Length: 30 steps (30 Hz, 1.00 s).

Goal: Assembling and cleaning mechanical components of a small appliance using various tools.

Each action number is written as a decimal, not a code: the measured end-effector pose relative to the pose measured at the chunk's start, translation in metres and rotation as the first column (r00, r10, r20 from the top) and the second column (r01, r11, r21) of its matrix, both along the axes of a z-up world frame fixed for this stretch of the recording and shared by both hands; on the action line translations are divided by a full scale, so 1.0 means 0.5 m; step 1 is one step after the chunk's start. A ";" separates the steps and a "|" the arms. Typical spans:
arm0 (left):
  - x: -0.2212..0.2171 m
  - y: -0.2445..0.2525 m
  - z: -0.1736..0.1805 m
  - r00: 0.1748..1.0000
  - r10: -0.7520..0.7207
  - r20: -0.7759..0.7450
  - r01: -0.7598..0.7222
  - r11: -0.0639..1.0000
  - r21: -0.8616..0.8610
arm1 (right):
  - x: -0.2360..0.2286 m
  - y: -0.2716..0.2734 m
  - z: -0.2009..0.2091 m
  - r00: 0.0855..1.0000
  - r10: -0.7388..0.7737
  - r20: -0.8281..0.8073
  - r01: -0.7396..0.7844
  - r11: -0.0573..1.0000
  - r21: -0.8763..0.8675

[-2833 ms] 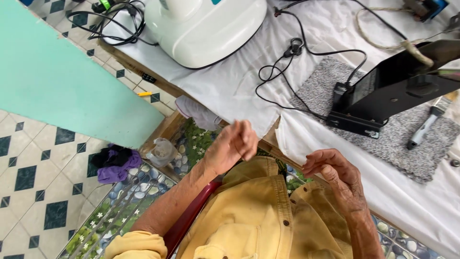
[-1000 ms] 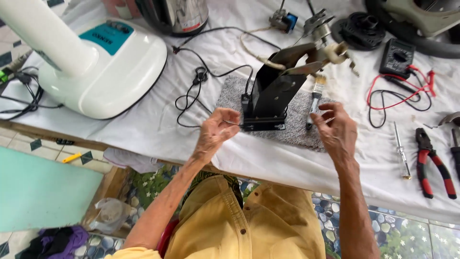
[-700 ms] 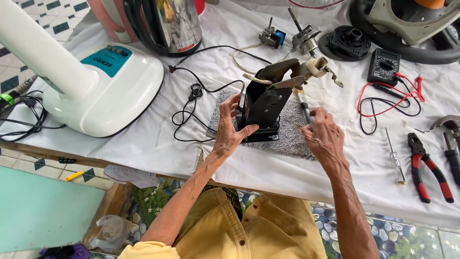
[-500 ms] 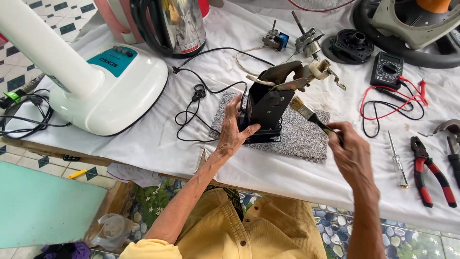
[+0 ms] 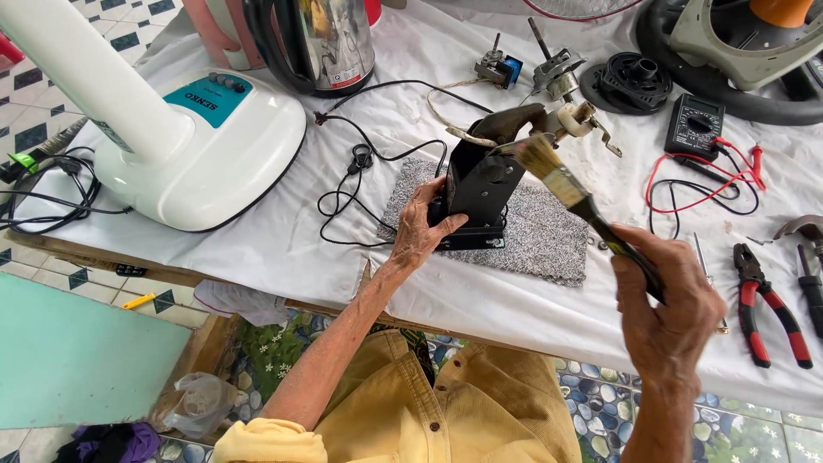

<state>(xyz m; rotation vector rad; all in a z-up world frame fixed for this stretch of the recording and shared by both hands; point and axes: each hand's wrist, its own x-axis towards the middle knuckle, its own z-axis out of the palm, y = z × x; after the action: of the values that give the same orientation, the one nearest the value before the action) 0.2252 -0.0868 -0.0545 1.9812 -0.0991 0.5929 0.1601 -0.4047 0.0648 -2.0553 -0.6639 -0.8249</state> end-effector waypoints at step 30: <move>0.003 -0.003 -0.004 1.000 0.005 -0.006 -0.005 1.000 -0.016 | -0.043 0.008 0.028 0.964 -0.266 0.003 0.266 0.960 -0.084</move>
<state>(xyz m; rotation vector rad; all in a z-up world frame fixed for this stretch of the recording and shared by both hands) 0.2268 -0.0885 -0.0566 1.9683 -0.0859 0.5895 0.1386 -0.4007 0.0788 -2.2557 -0.4280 -0.9533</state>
